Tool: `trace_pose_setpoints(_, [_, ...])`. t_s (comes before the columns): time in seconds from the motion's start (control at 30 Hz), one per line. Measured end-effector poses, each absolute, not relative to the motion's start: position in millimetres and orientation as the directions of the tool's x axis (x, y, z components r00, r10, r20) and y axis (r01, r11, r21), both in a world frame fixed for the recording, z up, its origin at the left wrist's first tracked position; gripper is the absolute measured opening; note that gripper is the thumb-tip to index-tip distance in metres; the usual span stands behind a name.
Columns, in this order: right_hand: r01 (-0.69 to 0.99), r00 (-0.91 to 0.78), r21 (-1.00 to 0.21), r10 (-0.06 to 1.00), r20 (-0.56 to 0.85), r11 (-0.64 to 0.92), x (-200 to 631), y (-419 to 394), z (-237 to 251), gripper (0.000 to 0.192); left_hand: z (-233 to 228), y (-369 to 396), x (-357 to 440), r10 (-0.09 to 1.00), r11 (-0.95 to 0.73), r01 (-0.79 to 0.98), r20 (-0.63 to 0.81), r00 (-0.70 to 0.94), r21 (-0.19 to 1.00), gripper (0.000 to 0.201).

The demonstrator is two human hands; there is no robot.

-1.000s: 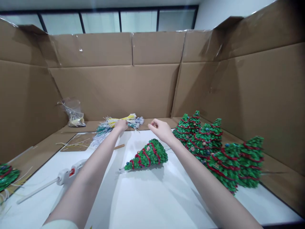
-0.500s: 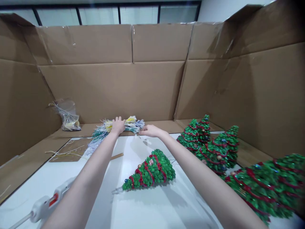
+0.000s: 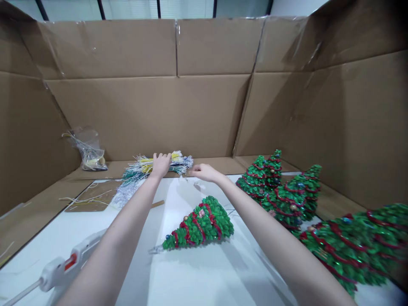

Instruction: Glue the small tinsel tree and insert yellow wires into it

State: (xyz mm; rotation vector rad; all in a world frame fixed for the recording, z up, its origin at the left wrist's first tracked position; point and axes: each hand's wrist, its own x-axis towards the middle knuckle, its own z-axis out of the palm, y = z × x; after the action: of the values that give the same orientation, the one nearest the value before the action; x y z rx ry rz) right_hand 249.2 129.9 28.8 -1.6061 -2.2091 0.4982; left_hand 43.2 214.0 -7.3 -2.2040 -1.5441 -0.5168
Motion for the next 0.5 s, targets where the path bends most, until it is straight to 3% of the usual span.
trace_pose_setpoints(0.33, [0.624, -0.103, -0.743, 0.968, 0.229, 0.242, 262, 89, 25, 0.033, 19, 139, 61, 0.682, -0.428, 0.902, 0.633, 0.366, -0.060, 0.019])
trace_pose_setpoints(0.5, [0.426, -0.003, -0.872, 0.964, 0.267, 0.243, 274, 54, 22, 0.032, 30, 83, 71, 0.530, -0.568, 0.820, 0.730, 0.432, -0.074, 0.017])
